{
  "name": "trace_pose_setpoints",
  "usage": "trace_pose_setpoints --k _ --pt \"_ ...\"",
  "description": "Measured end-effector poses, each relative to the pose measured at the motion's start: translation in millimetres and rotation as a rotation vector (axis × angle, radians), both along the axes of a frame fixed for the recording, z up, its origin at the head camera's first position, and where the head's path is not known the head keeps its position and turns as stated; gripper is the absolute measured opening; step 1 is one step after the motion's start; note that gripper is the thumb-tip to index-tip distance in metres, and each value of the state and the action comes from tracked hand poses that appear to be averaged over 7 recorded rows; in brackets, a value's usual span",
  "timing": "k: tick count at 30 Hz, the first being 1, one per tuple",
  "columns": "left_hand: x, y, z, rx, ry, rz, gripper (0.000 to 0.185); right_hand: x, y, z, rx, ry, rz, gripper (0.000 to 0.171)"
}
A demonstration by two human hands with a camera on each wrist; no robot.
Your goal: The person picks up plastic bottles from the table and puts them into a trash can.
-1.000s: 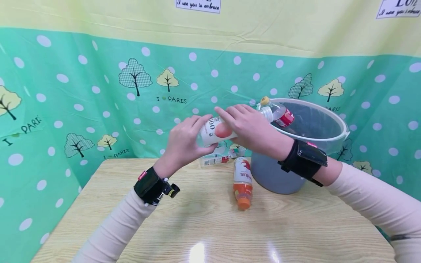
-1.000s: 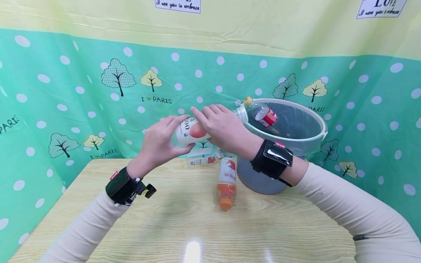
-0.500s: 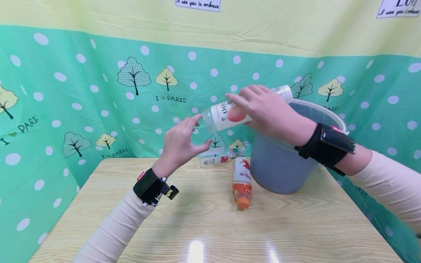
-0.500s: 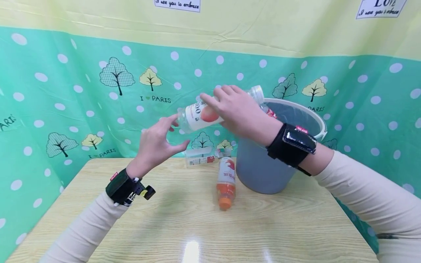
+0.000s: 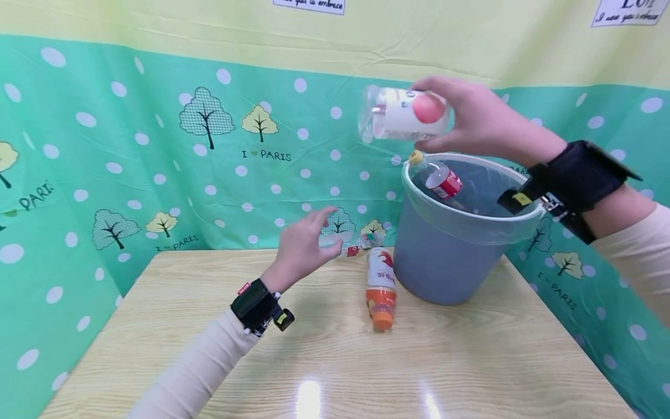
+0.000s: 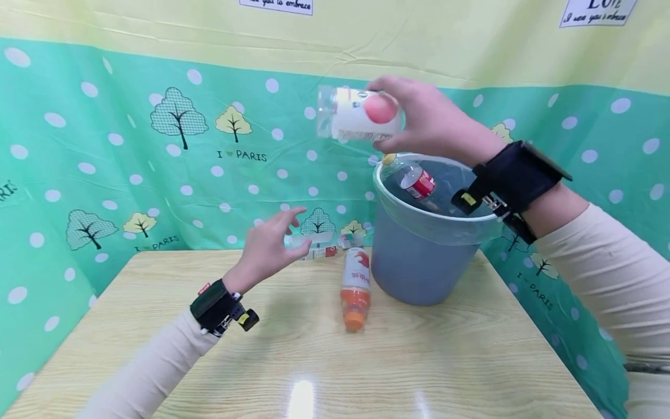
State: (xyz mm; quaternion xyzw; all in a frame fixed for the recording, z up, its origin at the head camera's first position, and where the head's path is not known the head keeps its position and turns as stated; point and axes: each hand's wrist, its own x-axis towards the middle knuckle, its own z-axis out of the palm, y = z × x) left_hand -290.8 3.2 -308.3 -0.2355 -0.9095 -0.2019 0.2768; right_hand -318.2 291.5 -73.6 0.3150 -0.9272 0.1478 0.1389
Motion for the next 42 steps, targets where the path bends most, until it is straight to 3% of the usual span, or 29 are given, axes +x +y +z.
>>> trace_pose_setpoints --k 8,13,18,26,33,42 --pt "-2.6 22.1 -29.3 -0.043 -0.189 0.007 0.061 -28.7 35.5 2.5 -0.171 -0.246 -0.087 0.085" --pt "-3.2 37.1 -43.4 -0.079 -0.247 0.018 0.061 -49.0 61.6 -4.1 -0.196 -0.336 -0.075 0.076" --pt "-3.4 53.3 -52.2 -0.104 -0.352 0.019 0.066 -66.7 86.7 -9.8 -0.139 -0.45 -0.09 0.069" --pt "-5.3 80.0 -66.4 -0.156 -0.507 0.103 0.086 -83.8 111.9 -28.7 -0.014 -0.626 -0.104 0.066" --pt "-5.0 97.3 -81.2 -0.202 -0.57 0.197 0.087 -93.4 118.8 -46.4 0.116 -0.771 -0.065 0.064" --pt "1.1 114.3 -90.0 -0.231 -0.625 0.236 0.086 -100.5 114.6 -63.8 0.257 -0.969 0.047 0.059"
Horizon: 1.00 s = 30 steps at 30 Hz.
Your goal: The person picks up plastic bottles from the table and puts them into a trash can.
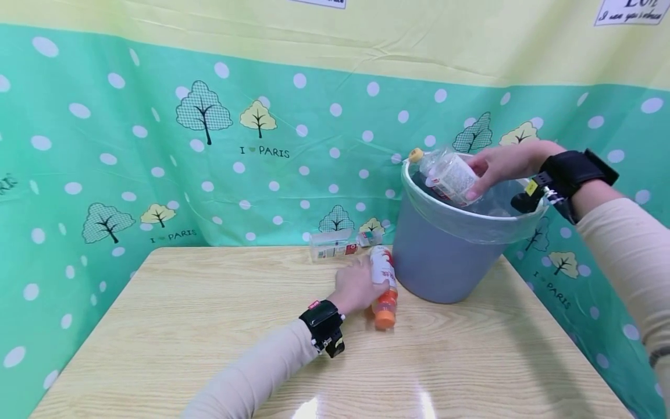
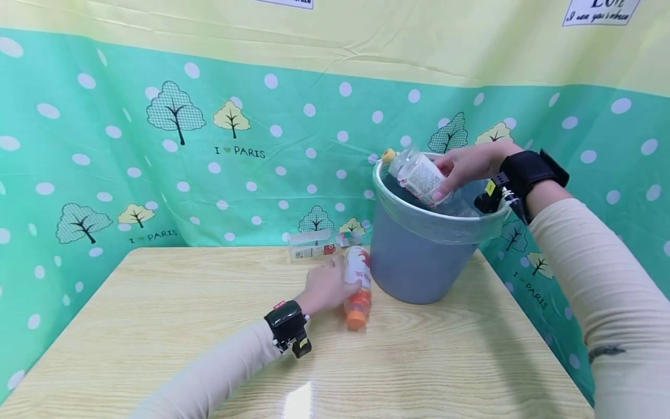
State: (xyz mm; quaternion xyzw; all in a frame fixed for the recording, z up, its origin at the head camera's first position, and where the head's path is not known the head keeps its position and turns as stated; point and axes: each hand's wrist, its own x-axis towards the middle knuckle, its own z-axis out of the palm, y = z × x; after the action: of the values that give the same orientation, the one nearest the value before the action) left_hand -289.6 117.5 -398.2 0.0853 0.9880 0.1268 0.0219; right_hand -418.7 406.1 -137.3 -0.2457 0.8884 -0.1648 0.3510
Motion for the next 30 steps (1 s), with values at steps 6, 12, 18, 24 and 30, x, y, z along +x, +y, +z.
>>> trace_pose_setpoints --k 6,12,18,24,30 --pt "3.9 6.7 -1.6 0.023 -0.055 0.012 0.101 -5.4 -9.4 -7.4 0.074 -0.133 0.054 0.054" --pt "6.6 10.5 -4.8 0.059 -0.059 0.021 0.109 -7.9 -16.9 -12.9 0.148 -0.192 0.015 0.062" --pt "7.7 12.7 -3.0 0.088 -0.065 0.022 0.102 -10.8 -21.5 -16.4 0.178 -0.204 -0.013 0.065" --pt "9.4 13.7 -3.4 0.079 -0.097 0.011 0.082 -13.0 -30.7 -21.6 0.239 -0.209 -0.03 0.065" --pt "10.6 14.3 -3.1 0.038 -0.14 -0.032 0.063 -15.5 -37.4 -29.8 0.275 -0.241 -0.012 0.06"
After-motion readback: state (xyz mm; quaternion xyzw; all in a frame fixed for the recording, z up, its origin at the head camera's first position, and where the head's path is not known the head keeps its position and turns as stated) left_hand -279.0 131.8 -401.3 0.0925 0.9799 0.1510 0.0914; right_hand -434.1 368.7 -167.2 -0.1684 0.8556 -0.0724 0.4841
